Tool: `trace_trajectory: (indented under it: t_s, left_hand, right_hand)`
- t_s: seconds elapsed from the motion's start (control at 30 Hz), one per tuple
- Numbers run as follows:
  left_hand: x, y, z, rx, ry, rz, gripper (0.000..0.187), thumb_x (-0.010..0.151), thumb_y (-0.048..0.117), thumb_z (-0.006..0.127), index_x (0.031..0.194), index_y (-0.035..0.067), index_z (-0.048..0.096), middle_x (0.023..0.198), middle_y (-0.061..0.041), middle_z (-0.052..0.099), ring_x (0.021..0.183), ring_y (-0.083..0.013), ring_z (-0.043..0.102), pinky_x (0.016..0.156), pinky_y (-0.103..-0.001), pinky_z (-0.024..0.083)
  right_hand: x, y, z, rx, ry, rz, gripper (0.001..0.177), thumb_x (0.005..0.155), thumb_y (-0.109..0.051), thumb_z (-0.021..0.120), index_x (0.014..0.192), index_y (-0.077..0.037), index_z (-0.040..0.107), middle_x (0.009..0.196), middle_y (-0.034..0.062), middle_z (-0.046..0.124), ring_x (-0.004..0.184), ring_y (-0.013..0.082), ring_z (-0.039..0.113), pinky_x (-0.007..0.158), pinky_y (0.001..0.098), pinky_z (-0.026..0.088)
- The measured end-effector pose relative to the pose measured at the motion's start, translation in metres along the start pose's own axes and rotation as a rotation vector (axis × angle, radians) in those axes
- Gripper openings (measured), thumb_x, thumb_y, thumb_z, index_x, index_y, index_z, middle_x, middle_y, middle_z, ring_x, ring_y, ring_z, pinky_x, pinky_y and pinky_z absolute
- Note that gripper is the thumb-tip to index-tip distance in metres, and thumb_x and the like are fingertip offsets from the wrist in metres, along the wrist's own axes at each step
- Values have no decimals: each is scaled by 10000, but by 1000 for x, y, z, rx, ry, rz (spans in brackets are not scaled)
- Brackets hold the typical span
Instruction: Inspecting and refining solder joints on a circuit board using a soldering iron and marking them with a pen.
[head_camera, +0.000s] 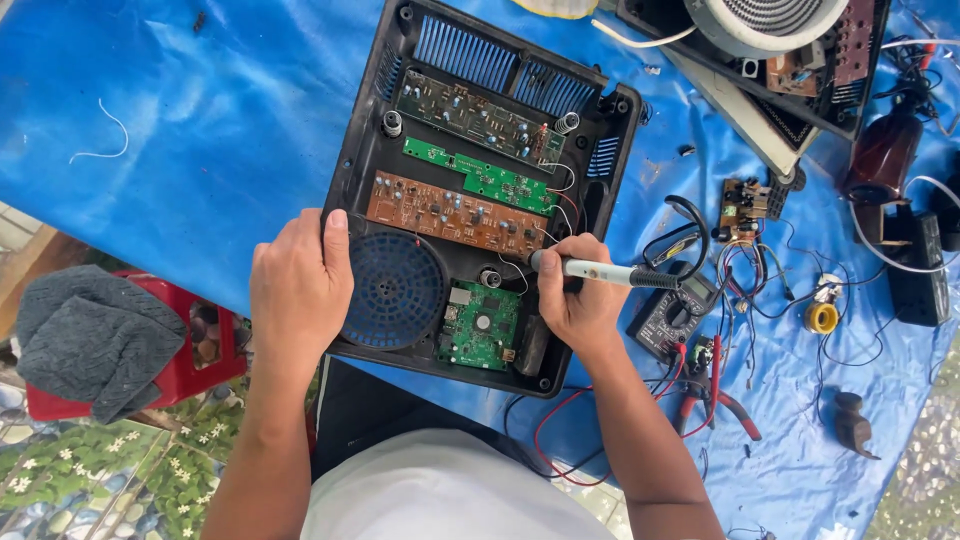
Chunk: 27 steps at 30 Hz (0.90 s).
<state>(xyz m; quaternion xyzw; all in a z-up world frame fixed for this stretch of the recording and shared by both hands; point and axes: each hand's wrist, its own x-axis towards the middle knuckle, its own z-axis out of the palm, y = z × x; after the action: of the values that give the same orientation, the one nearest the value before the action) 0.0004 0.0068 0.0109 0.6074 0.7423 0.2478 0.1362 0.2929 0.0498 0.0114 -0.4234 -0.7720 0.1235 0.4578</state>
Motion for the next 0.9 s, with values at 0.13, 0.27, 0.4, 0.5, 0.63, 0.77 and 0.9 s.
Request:
trace_trajectory:
  t_s: [0.13, 0.27, 0.4, 0.5, 0.63, 0.77, 0.9]
  left_hand:
    - [0, 3, -4, -24, -24, -32, 518, 1187, 366, 364, 1025, 29, 722, 717, -141, 654, 658, -329, 674, 671, -432, 505]
    - [5, 4, -4, -41, -35, -42, 518, 1183, 364, 363, 1048, 16, 723, 727, -155, 659, 671, -347, 680, 668, -444, 510]
    - [3, 5, -5, -43, -54, -64, 517, 1180, 370, 370, 1072, 10, 725, 745, -167, 669, 686, -343, 689, 678, -437, 522]
    - [3, 5, -6, -44, -53, -63, 518, 1174, 373, 375, 1076, 8, 729, 755, -172, 677, 702, -357, 701, 684, -443, 534]
    - [2, 5, -6, -46, -60, -58, 521, 1178, 368, 374, 1079, -6, 723, 756, -177, 672, 709, -373, 700, 681, -454, 527]
    - [1, 3, -3, -33, -42, -43, 508, 1180, 370, 388, 1093, -2, 723, 779, -180, 680, 727, -376, 706, 677, -460, 531]
    - [0, 1, -2, -19, -45, -38, 510, 1177, 376, 389, 1099, -3, 721, 798, -184, 687, 750, -389, 713, 687, -471, 541]
  right_hand:
    - [-4, 3, 1, -15, 1, -17, 67, 1050, -59, 600, 984, -58, 588, 653, 37, 604, 433, 159, 486, 421, 271, 425]
    - [1, 4, 1, -12, -4, -14, 72, 1053, -76, 592, 983, -63, 582, 649, 44, 607, 422, 165, 496, 408, 275, 433]
    - [-5, 7, 0, -9, -12, 13, 76, 1040, -97, 616, 979, -63, 585, 674, 61, 646, 429, 186, 527, 404, 287, 428]
    - [-5, 4, 1, -11, -8, 4, 81, 1051, -94, 599, 976, -69, 582, 651, 45, 612, 440, 173, 506, 409, 277, 429]
    - [-5, 4, 1, -27, -23, 6, 89, 1049, -112, 602, 974, -73, 577, 653, 39, 601, 439, 175, 500, 409, 276, 427]
    - [-8, 8, 1, -14, -17, 5, 82, 1046, -107, 607, 979, -69, 581, 678, 53, 628, 453, 187, 521, 416, 281, 432]
    - [-6, 4, 1, -13, -21, -2, 85, 1055, -106, 596, 983, -70, 570, 660, 52, 592, 458, 193, 496, 422, 289, 429]
